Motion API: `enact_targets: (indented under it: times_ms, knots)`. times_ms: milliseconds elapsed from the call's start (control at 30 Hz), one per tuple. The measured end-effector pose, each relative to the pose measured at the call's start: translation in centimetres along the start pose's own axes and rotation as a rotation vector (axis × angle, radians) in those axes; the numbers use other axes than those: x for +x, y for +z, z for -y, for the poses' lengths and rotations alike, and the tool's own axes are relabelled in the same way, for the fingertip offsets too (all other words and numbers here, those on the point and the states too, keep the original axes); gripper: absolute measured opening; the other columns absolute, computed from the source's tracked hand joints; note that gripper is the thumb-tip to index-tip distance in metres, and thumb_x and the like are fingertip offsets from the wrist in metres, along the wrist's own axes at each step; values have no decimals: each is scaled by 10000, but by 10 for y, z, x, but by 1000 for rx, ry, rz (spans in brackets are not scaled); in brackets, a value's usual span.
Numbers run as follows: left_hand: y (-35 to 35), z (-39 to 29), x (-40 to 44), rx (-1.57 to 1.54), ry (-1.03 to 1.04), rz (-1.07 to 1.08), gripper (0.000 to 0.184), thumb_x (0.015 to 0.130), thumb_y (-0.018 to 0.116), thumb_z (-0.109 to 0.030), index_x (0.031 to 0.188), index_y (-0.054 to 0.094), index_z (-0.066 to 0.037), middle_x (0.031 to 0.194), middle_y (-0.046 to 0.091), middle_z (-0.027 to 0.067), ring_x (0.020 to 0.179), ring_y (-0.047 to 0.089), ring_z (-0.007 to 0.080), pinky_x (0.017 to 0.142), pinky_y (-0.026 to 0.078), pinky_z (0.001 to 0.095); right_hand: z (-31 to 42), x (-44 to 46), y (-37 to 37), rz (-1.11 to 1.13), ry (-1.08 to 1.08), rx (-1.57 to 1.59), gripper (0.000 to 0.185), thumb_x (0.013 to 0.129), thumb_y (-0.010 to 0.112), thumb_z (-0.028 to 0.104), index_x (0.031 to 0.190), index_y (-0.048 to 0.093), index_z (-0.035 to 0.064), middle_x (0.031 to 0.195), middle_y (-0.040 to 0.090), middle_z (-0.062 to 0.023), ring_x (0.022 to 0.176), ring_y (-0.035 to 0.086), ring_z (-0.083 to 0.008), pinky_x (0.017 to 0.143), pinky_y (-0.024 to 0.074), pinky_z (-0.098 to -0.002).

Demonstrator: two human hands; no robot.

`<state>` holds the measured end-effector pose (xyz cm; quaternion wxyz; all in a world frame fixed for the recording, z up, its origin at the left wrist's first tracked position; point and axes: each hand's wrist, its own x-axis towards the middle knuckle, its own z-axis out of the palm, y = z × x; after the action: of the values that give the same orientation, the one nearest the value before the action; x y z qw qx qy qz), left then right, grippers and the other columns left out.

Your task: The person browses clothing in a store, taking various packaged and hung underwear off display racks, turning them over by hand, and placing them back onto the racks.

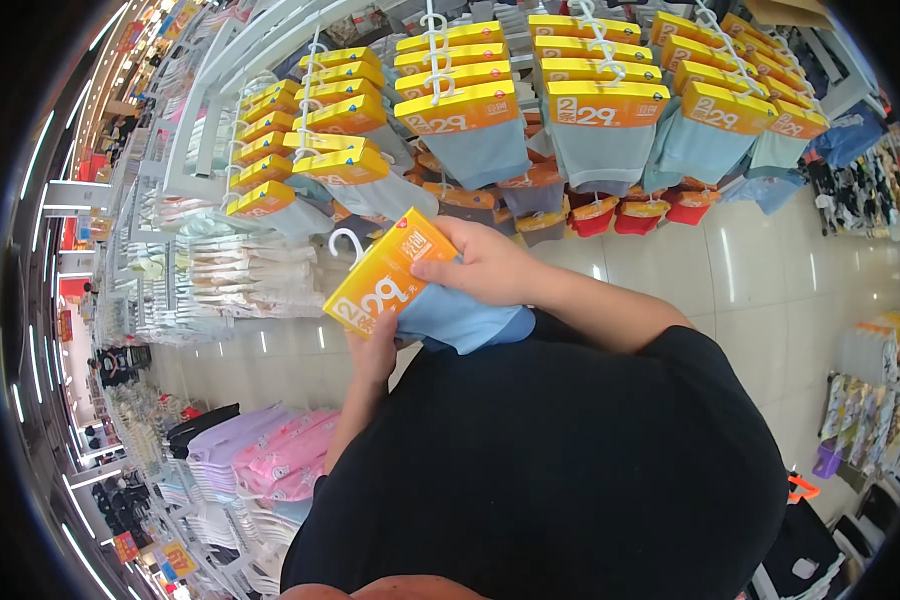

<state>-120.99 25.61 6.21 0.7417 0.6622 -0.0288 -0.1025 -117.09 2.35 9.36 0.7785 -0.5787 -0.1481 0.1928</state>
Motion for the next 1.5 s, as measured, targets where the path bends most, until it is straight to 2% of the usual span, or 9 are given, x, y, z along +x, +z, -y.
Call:
enact_targets:
  times_ms: [133,267,467,700,833,867,900,1300,1500]
  knots:
    - [-5,2,-6,-124,17,-55,419,931,607,-172,1292,467,-9,1209,585,108,1082,580,191,939,464,346,0,-2,-1,41,-271,-360,513,820,736,147,1255,497,18,1176,615,-63,1073,563,-120,942,444,-289]
    - [-7,4,-4,-485,109,-196,392,981,497,-126,1342,401,-8,1297,517,156,1191,519,272,1007,422,415,-1,-14,2,218,57,-285,472,760,783,162,1158,579,10,1065,671,-99,972,628,-174,875,490,-330]
    - [3,-3,-9,-358,118,-210,391,972,506,-98,1334,406,11,1282,533,147,1149,550,260,983,441,420,13,-18,1,122,42,-600,483,752,797,165,1149,579,-5,1070,668,-106,950,640,-175,838,500,-312]
    - [16,10,-17,-115,125,106,375,931,593,-90,1275,473,0,1235,573,125,1122,573,223,964,452,370,7,-16,-10,9,-200,-194,421,741,802,120,1111,608,63,985,657,-31,902,621,-117,782,501,-276]
    - [18,-3,-10,-195,170,58,528,920,588,-70,1396,361,-33,1322,515,174,785,599,86,617,476,191,18,-12,-39,-342,-285,-14,379,777,776,91,1088,577,5,1032,652,-44,904,619,-99,808,514,-280]
    - [22,-10,-9,-72,190,10,499,950,468,-33,1428,325,-23,1310,507,240,469,390,19,616,475,207,26,-10,-46,-414,-280,135,381,785,770,96,1092,569,-9,1042,655,-59,901,624,-103,801,518,-282]
    - [21,-9,-10,-86,169,-1,501,947,465,-25,1428,324,-23,1296,516,243,473,395,16,621,477,205,38,-7,-50,-485,-273,286,385,792,765,102,1095,562,-22,1051,659,-74,898,628,-107,793,521,-284]
    - [7,13,-23,-158,100,-52,516,932,501,-1,1421,337,-24,1183,593,201,547,430,6,636,472,183,20,28,-90,-733,-204,-681,415,750,789,160,1046,565,-25,952,661,-126,828,640,-187,735,505,-278]
    - [-6,15,-24,-179,102,-78,533,909,529,24,1412,361,-33,1157,602,156,711,509,32,630,435,163,-35,11,-59,-938,-701,-885,442,743,773,102,1075,504,-11,1027,539,-150,895,573,-265,744,490,-338]
